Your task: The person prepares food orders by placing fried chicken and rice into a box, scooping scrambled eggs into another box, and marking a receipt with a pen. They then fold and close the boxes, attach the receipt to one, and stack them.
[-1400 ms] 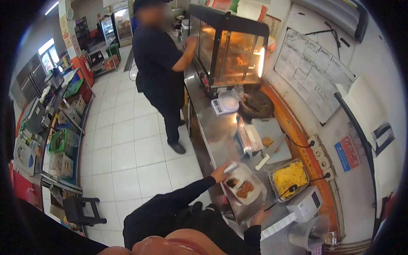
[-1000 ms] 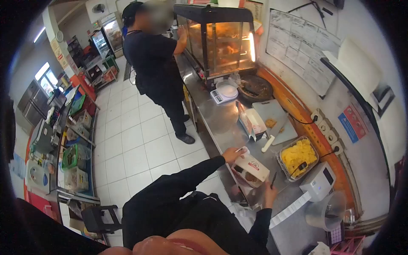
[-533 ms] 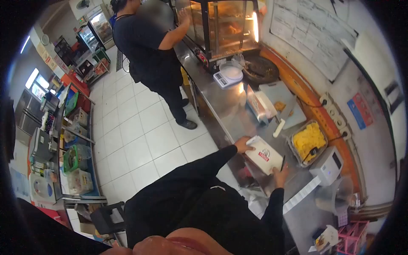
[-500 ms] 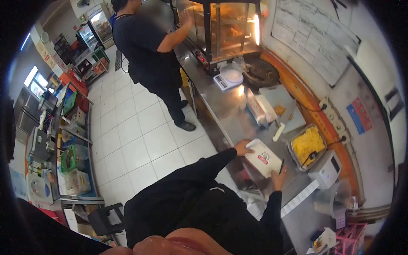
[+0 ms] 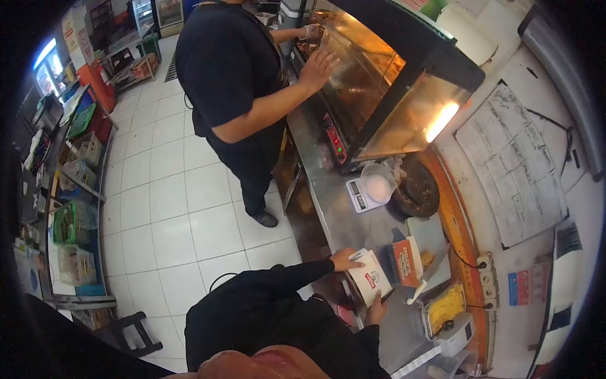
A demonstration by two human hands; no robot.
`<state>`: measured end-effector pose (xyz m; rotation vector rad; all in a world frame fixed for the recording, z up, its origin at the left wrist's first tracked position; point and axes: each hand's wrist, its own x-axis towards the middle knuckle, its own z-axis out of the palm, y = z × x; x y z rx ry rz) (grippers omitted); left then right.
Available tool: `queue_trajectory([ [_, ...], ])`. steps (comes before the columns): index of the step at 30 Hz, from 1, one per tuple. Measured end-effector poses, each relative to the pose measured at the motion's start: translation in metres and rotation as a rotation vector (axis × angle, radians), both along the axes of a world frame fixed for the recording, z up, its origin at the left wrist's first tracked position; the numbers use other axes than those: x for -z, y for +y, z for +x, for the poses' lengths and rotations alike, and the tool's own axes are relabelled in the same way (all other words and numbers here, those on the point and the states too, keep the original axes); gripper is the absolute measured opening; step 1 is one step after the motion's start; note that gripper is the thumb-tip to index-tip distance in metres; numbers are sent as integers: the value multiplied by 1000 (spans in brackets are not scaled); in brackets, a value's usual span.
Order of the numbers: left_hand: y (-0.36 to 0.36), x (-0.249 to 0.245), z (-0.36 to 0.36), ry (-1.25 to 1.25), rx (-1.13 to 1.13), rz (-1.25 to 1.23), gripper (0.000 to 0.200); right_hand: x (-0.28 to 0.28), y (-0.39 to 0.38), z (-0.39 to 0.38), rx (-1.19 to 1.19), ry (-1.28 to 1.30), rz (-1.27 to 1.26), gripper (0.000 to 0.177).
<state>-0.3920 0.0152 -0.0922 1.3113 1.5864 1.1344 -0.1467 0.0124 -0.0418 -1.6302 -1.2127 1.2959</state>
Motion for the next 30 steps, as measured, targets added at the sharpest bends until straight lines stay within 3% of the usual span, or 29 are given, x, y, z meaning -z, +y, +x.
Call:
queue_trajectory([
  [7, 26, -5, -77, -513, -47, -197, 58, 6, 34, -74, -13, 258, -107, 23],
  [12, 39, -30, -113, -398, -106, -7, 70, -17, 59, -101, -27, 263, -293, 30],
  [16, 58, -44, -137, -243, -9, -147, 78, -29, 75, -101, -101, 317, -336, 37],
  [19, 68, -58, -138, -333, 23, -292, 78, -43, 69, -100, -101, 350, -358, 39],
  [20, 68, -62, -138, -428, 97, -190, 80, -48, 65, -101, -93, 346, -362, 39],
  [23, 70, -71, -141, -378, 136, -314, 81, -59, 55, -106, -105, 338, -377, 39],
  [27, 85, -63, -145, -285, 203, -426, 81, -46, 57, -104, -88, 363, -375, 34],
  [30, 116, -26, -141, -264, 305, -427, 75, -39, 58, -105, -20, 346, -395, 29],
])
